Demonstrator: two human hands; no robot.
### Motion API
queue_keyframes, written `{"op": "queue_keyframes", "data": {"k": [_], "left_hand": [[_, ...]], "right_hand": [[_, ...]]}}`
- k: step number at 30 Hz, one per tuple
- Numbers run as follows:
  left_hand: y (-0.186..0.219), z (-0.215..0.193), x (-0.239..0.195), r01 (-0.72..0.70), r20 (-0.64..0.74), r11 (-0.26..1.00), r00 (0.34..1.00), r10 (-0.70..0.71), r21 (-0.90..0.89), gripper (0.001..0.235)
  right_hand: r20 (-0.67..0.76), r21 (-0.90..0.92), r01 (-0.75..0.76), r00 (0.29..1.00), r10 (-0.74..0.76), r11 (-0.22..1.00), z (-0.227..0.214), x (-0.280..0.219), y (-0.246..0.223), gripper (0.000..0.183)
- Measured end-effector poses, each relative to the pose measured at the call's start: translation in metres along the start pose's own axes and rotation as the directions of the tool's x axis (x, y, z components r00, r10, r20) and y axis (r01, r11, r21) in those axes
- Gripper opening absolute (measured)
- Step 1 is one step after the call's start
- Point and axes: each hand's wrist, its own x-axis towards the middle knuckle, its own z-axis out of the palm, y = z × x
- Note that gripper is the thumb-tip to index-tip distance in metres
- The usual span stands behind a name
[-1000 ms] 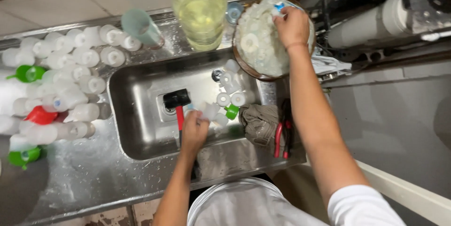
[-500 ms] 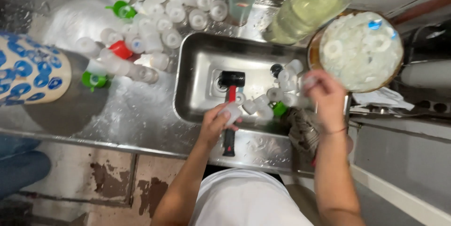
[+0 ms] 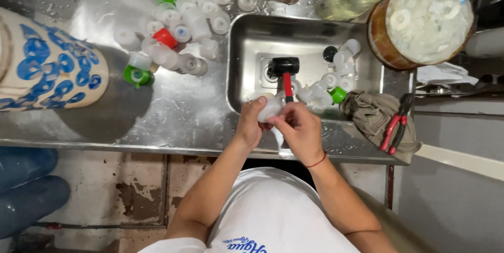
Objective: The person sorts through a pile of plastic bottle caps in a sink, picking them up one by one and placing them into a large bucket.
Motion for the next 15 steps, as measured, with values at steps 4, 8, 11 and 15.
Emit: {"op": "queue_keyframes", "data": {"k": [4, 8, 11, 15], "left_hand": [[0.037, -0.012, -0.025, 0.003, -0.053, 0.992, 0.999, 0.003, 0.124, 0.045], [0.034, -0.053, -0.021, -0.042, -0.033, 0.964, 0.998, 0.053, 0.261, 0.042], [0.039, -0.082, -0.023, -0.073, -0.065, 0.951, 0.993, 0.097, 0.302, 0.036], [0.053, -0.114, -0.029, -0.132, -0.173, 0.949, 0.967, 0.186, 0.287, 0.034]], "right_hand": [[0.161, -0.048, 0.073, 0.985, -0.064, 0.996, 0.02, 0.002, -0.027, 0.049], [0.255, 0.037, 0.21, 0.943, -0.212, 0.977, 0.052, 0.0, -0.043, 0.034], [0.209, 0.018, 0.229, 0.951, -0.228, 0.973, 0.086, -0.007, -0.05, 0.027], [0.237, 0.046, 0.287, 0.927, -0.29, 0.957, 0.124, -0.007, -0.049, 0.026]]}}
